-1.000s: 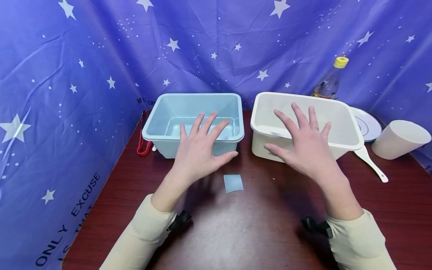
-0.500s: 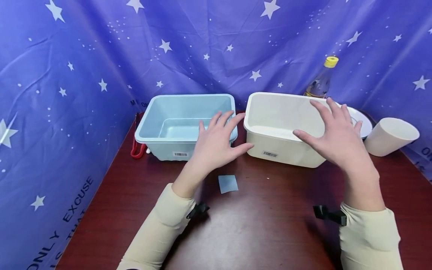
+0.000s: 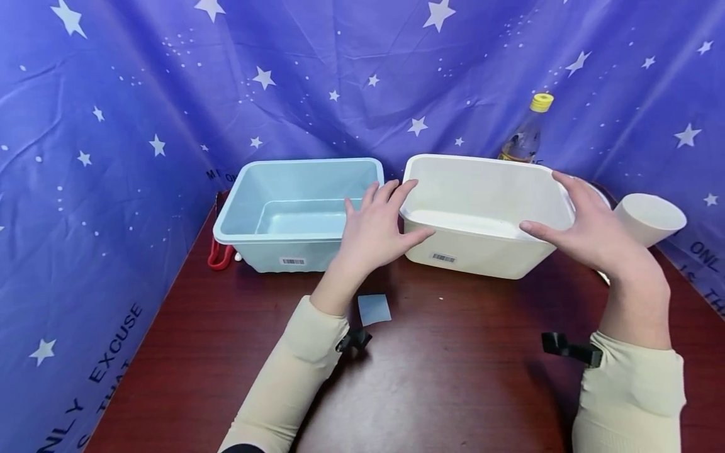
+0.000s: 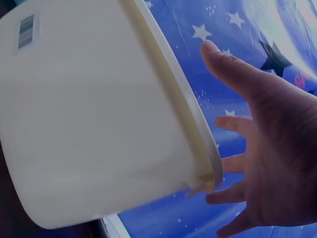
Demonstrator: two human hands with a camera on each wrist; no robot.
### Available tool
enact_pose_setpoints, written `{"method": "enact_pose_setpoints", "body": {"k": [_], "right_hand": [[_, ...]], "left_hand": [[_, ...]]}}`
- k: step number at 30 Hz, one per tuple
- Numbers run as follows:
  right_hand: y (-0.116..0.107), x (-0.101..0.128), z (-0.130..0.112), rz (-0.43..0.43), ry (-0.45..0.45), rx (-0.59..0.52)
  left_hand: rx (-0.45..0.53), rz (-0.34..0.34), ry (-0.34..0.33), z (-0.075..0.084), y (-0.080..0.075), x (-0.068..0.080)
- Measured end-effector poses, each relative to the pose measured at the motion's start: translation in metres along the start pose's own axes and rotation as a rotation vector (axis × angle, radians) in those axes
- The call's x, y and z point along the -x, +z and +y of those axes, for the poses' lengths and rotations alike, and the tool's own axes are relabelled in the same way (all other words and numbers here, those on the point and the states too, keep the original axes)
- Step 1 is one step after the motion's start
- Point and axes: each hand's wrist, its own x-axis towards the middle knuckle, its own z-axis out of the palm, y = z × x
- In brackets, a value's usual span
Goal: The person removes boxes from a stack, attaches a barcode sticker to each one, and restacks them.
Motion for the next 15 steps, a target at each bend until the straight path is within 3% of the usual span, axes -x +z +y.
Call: {"method": "enact_pose_setpoints", "body": {"k": [9,15], "right_hand": [[-0.006,0.005,0.017,-0.191,0.131,-0.088],[-0.004,0.007,0.021,-0.303,0.171,-0.176]], "left_hand": [[-0.025,-0.021,-0.056,0.008,0.009,-0.012],[-0.082,-0.083,-0.122,0.011,0.012,-0.014]]}}
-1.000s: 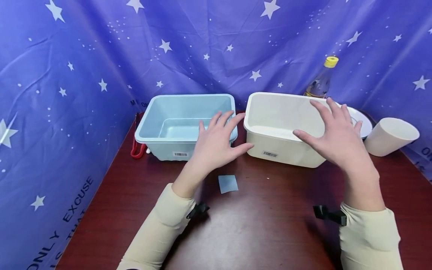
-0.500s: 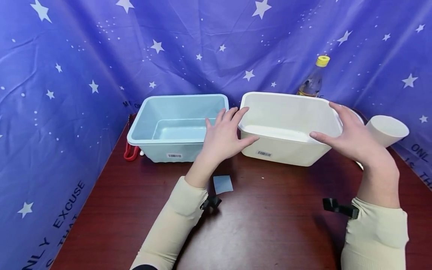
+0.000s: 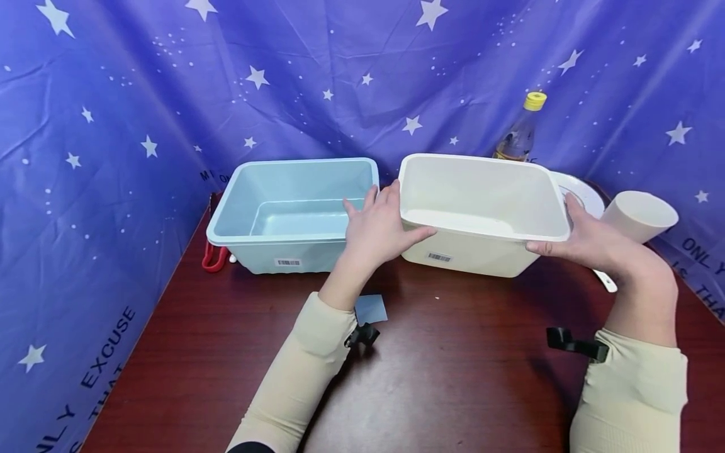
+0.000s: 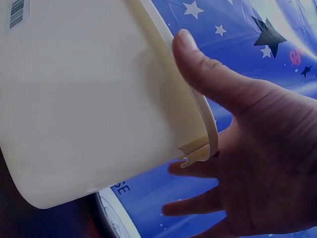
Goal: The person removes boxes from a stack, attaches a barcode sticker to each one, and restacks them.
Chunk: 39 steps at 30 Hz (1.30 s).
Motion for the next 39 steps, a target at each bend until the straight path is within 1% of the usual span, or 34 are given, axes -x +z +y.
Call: {"method": "enact_pose_setpoints", "body": {"k": [4,9,14,16,21,25,29,32,34,36,38,39], "right_hand": [[0.003,0.0,0.002,-0.005,-0.048,-0.035],[0.004,0.004,0.006,0.049,-0.144,-0.029],[0.001,0.007,0.011,0.076,-0.161,0.01],[0.0,0.008,0.012,0.085,-0.166,-0.001],[-0.002,0.009,0.012,0.103,-0.228,-0.077],[-0.004,0.008,0.012,0.132,-0.27,-0.108],[-0.006,0.009,0.01,0.171,-0.314,-0.184],[-0.008,0.011,0.005,0.207,-0.342,-0.237],[-0.009,0.014,0.001,0.216,-0.361,-0.31],[-0.01,0.017,-0.006,0.228,-0.381,-0.363],[-0.01,0.019,-0.012,0.211,-0.414,-0.463],[-0.01,0.02,-0.015,0.206,-0.433,-0.513]], "left_hand": [[0.004,-0.038,-0.001,-0.001,-0.001,-0.001],[0.04,-0.066,0.019,-0.003,-0.003,-0.003],[0.099,-0.066,0.04,-0.003,-0.004,-0.003],[0.136,-0.047,0.052,-0.003,-0.006,-0.002],[0.237,0.019,0.086,-0.003,-0.007,-0.001],[0.324,0.079,0.112,-0.003,-0.008,-0.001],[0.454,0.13,0.109,-0.002,-0.009,0.0],[0.584,0.173,0.089,-0.001,-0.01,0.001],[0.72,0.22,0.097,0.0,-0.01,0.002],[0.871,0.261,0.121,0.002,-0.011,0.003],[1.017,0.29,0.159,0.003,-0.013,0.004],[1.072,0.301,0.172,0.003,-0.013,0.004]]}}
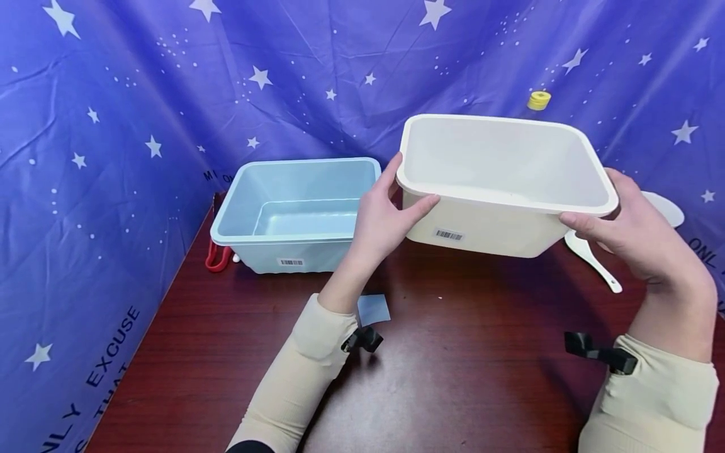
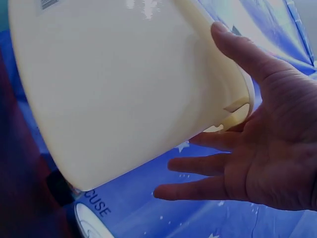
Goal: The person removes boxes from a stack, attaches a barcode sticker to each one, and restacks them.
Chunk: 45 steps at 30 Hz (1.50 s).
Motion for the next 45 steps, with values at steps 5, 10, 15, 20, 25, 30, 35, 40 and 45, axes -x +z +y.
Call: {"method": "enact_pose_setpoints", "body": {"k": [5,10,15,20,25,30,35,40,45], "right_hand": [[0.01,-0.004,-0.008,0.02,-0.101,-0.229],[0.024,-0.011,-0.018,0.032,-0.229,-0.414],[0.039,-0.015,-0.031,0.097,-0.299,-0.495],[0.053,-0.02,-0.041,0.157,-0.371,-0.542],[0.061,-0.021,-0.049,0.207,-0.42,-0.56],[0.068,-0.021,-0.054,0.235,-0.433,-0.55],[0.079,-0.022,-0.055,0.257,-0.428,-0.522],[0.092,-0.023,-0.055,0.275,-0.419,-0.489],[0.103,-0.028,-0.057,0.273,-0.403,-0.46]], "left_hand": [[0.096,0.046,0.035,0.005,-0.001,0.001],[0.131,0.078,0.014,0.011,-0.004,0.003],[0.172,0.111,-0.036,0.02,-0.011,0.006],[0.213,0.139,0.011,0.03,-0.021,0.009],[0.227,0.149,0.047,0.04,-0.03,0.011],[0.256,0.145,0.049,0.045,-0.036,0.013],[0.267,0.149,0.057,0.047,-0.044,0.014],[0.245,0.148,0.052,0.046,-0.054,0.015],[0.249,0.166,0.058,0.043,-0.066,0.016]]}}
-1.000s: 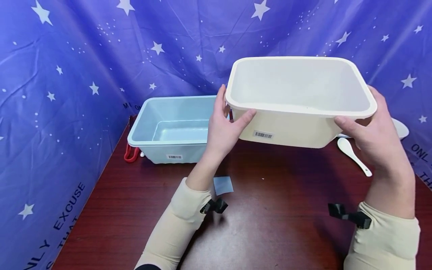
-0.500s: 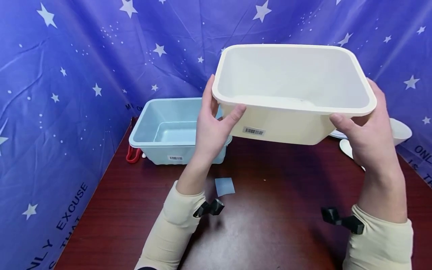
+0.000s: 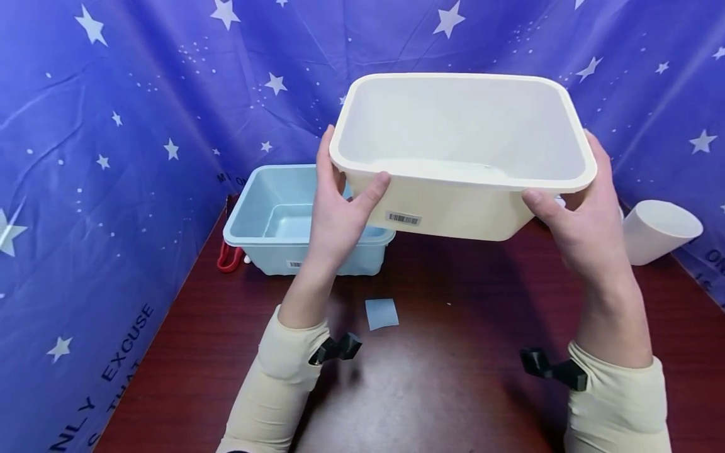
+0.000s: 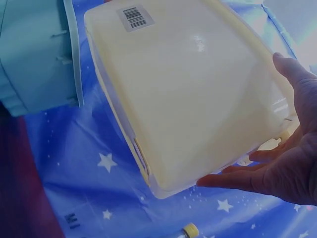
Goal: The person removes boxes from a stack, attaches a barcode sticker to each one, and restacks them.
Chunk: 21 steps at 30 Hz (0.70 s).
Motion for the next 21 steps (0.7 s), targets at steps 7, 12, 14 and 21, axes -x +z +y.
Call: {"method": "enact_pose_setpoints", "body": {"k": [7,12,14,21], "right_hand": [[0.016,-0.007,0.008,-0.034,-0.008,0.054],[0.026,-0.01,0.014,-0.046,0.018,0.07],[0.03,-0.01,0.016,-0.053,0.041,0.073],[0.045,-0.013,0.022,-0.087,0.048,0.066]], "left_hand": [[-0.015,0.019,0.025,-0.002,-0.019,-0.001],[-0.055,0.023,0.049,-0.004,-0.033,0.0],[-0.067,0.027,0.051,-0.004,-0.038,0.0],[-0.087,0.052,0.056,-0.003,-0.053,0.0]]}}
